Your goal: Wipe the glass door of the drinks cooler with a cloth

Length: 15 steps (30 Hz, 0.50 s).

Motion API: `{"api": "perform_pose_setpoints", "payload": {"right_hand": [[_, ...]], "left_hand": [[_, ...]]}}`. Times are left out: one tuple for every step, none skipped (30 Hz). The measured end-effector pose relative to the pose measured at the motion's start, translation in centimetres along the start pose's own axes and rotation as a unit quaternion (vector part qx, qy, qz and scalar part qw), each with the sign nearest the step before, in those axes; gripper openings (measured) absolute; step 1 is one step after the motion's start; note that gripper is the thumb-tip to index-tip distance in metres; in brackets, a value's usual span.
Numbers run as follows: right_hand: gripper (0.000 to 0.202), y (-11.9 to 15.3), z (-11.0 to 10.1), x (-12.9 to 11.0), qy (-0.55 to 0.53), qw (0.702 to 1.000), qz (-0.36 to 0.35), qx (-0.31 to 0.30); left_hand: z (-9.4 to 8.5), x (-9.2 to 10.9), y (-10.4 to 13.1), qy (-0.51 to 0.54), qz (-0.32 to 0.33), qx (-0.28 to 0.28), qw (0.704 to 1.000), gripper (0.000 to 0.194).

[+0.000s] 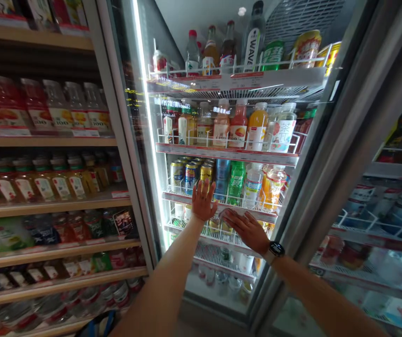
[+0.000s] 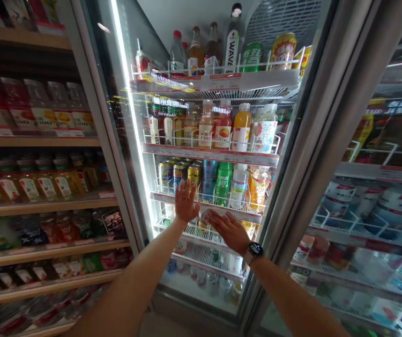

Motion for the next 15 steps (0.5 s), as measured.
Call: {"api": "perform_pose_setpoints", "payload": {"right_hand": [[0.065, 0.2, -0.1, 0.1, 0.0, 1.0, -0.017, -0.002], [0.064, 0.1, -0.3, 0.5, 0.003, 0.999, -0.033, -0.004], [0.062, -0.2, -0.9, 1.1, 0.009, 0.999, -0.047, -0.005], [0.06, -0.7, -1.7, 1.9, 0.019, 0.998, -0.055, -0.006], [0.058, -1.4, -2.7, 2.8, 0.032, 0.998, -0.055, -0.002], [0.057, -2.2, -3.9, 4.0, 0.045, 0.998, -0.045, 0.005], [0.057, -3.1, -5.2, 5.2, 0.057, 0.998, -0.026, 0.016], [0.058, -3.9, -6.5, 6.4, 0.066, 0.997, 0.0, 0.028], [0.061, -4.5, -7.7, 7.6, 0.07, 0.996, 0.029, 0.04], [0.065, -5.0, -8.7, 8.6, 0.071, 0.995, 0.056, 0.052], [0.068, -5.3, -9.5, 9.3, 0.07, 0.992, 0.079, 0.062], [0.071, -5.3, -9.8, 9.8, 0.067, 0.99, 0.1, 0.072], [0.073, -5.1, -9.8, 10.0, 0.064, 0.988, 0.117, 0.08], [0.074, -4.5, -9.4, 9.8, 0.06, 0.986, 0.13, 0.085], [0.074, -3.7, -8.7, 9.2, 0.056, 0.985, 0.139, 0.082]], "left_hand": [[0.0, 0.0, 0.0, -0.001, 0.002, 0.003, 1.0, 0.07], [0.0, 0.0, 0.0, -0.001, 0.002, 0.003, 1.0, 0.07], [0.0, -0.1, 0.0, -0.001, 0.0, 0.0, 1.0, 0.07], [0.1, -0.1, 0.0, 0.0, -0.002, -0.005, 1.0, 0.071], [0.2, -0.1, 0.1, 0.002, -0.005, -0.011, 1.0, 0.071], [0.2, -0.2, 0.1, 0.004, -0.007, -0.017, 1.0, 0.071], [0.3, -0.2, 0.2, 0.006, -0.009, -0.021, 1.0, 0.07], [0.4, -0.3, 0.2, 0.007, -0.01, -0.022, 1.0, 0.07], [0.4, -0.3, 0.2, 0.009, -0.008, -0.021, 1.0, 0.069], [0.4, -0.3, 0.2, 0.009, -0.007, -0.02, 1.0, 0.069], [0.4, -0.3, 0.2, 0.011, -0.005, -0.019, 1.0, 0.069], [0.4, -0.4, 0.3, 0.012, -0.004, -0.019, 1.0, 0.069], [0.4, -0.4, 0.3, 0.013, -0.004, -0.022, 1.0, 0.069], [0.4, -0.4, 0.3, 0.013, -0.004, -0.025, 1.0, 0.069], [0.4, -0.4, 0.3, 0.013, -0.005, -0.027, 1.0, 0.069]]}}
Point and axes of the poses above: each hand's wrist, its own y-axis away from the middle knuckle, its own z-axis out of the palm, x = y × z, the point moved 2 cm from there along -y, towards the middle knuckle, and after that the axes turned 11 degrees about -x, right-handed, at the moved point
